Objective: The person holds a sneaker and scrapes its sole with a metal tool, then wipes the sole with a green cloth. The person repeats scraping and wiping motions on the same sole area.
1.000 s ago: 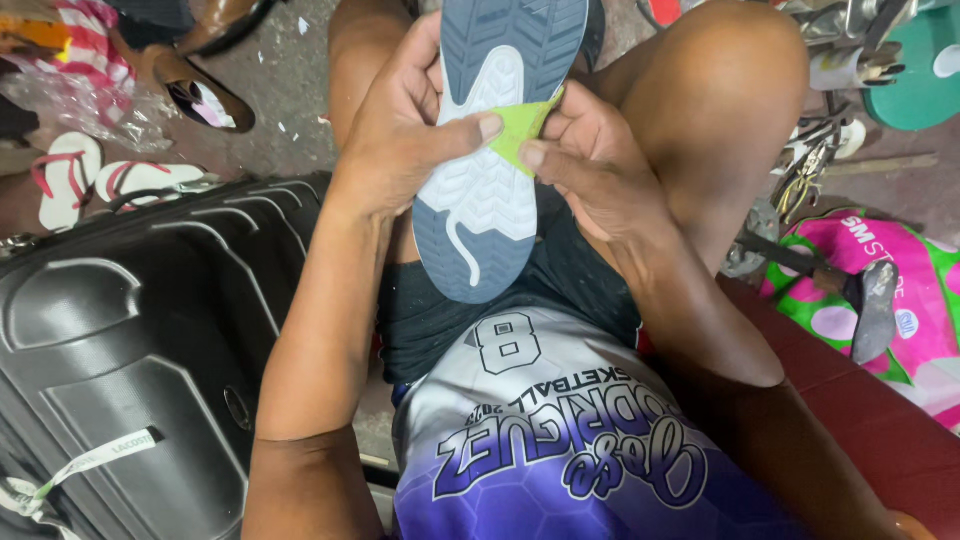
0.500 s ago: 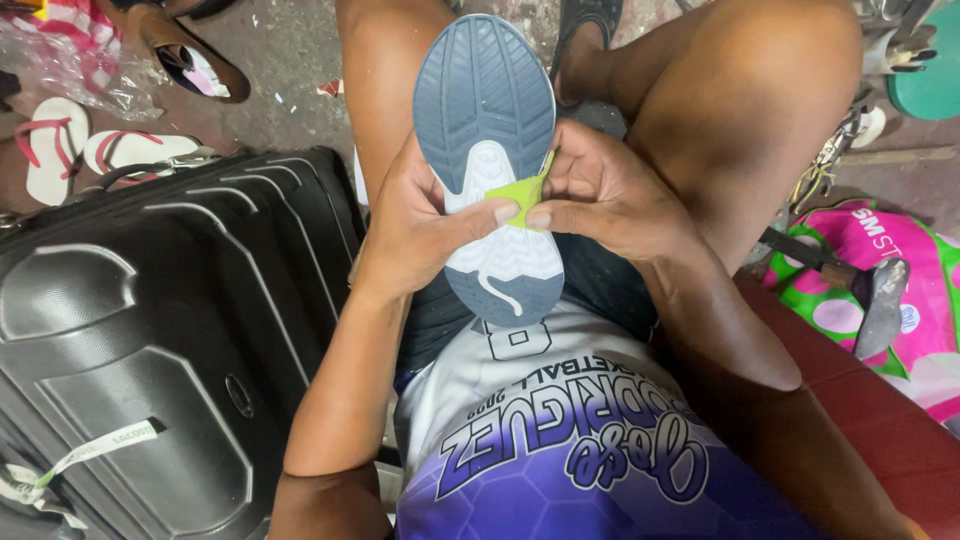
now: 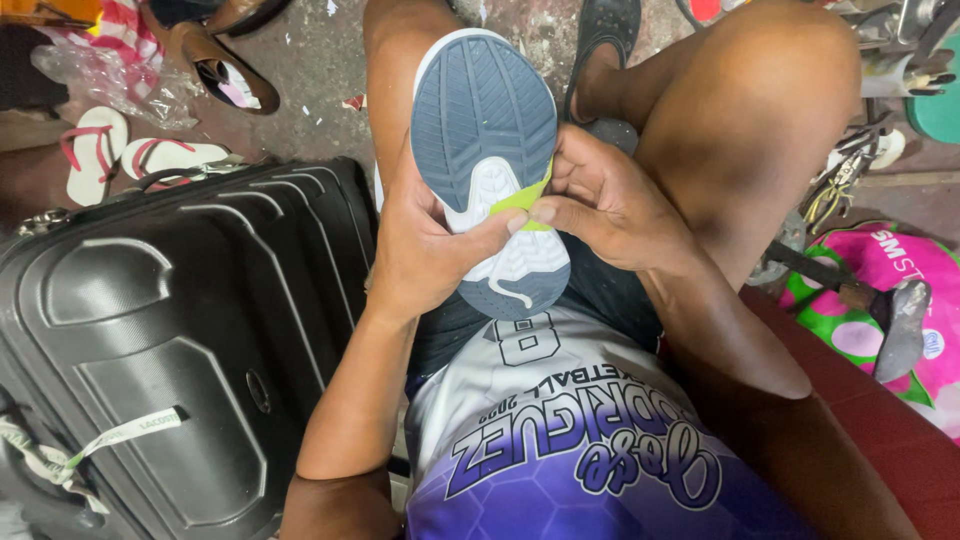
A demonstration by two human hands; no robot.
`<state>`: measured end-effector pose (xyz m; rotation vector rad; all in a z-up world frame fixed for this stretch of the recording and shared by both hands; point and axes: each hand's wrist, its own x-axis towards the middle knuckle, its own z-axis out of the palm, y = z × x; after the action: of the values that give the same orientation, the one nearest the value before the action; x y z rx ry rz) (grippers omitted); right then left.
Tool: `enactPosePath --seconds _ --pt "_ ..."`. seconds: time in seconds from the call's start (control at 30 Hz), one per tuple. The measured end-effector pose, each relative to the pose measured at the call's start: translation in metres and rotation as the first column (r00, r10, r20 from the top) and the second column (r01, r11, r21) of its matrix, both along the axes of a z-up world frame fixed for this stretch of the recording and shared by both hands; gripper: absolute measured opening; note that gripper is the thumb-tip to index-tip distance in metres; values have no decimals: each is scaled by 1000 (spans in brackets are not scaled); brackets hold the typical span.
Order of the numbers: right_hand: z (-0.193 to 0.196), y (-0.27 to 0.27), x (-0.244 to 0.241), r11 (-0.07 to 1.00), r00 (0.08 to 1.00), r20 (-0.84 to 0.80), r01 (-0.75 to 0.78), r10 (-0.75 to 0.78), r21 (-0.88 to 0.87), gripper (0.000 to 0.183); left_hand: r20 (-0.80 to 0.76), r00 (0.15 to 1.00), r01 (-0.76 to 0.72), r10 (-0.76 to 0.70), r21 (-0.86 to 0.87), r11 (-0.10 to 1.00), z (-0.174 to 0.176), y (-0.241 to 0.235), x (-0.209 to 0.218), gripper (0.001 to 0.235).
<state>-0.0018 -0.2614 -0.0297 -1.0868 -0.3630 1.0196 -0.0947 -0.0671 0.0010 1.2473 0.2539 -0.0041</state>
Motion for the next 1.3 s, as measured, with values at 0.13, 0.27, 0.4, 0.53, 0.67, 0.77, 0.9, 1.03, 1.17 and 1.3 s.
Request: enactPosePath --seconds 0.13,0.27,0.4,0.53,0.67,0.77,0.9,1.03,1.17,1.3 --pt "-1 2 -1 999 1000 -8 14 -14 32 51 26 1000 5 -6 49 999 2 1 -2 74" --pt "-1 -2 -2 1000 1000 19 9 -10 21 49 47 999 -23 21 31 999 1 -4 -5 70" --pt "-2 0 -2 998 999 -15 29 -28 63 44 45 997 -61 56 102 993 2 -9 -1 63" --pt "-1 -2 -5 998 999 34 35 -36 49 48 20 998 -67 65 95 993 4 -11 -3 65" --pt "1 0 -7 997 997 49 54 -56 49 47 33 998 -58 54 137 989 7 -10 -2 63" --pt "3 2 -9 995 995 53 76 -79 58 53 36 998 -57 49 256 965 9 -8 -2 62" --pt "4 5 -12 991 995 18 100 -102 87 56 39 998 -49 39 316 947 11 -7 -2 58" --pt "4 6 -12 991 995 -26 99 -97 87 57 2 999 -42 42 177 983 9 -7 -2 58" --pt "2 10 -13 989 994 -60 98 -92 113 61 36 998 -51 47 121 991 7 -5 -2 57" --pt "1 11 -14 988 991 -85 113 -105 104 60 46 997 -65 63 41 997 4 -7 -3 50"
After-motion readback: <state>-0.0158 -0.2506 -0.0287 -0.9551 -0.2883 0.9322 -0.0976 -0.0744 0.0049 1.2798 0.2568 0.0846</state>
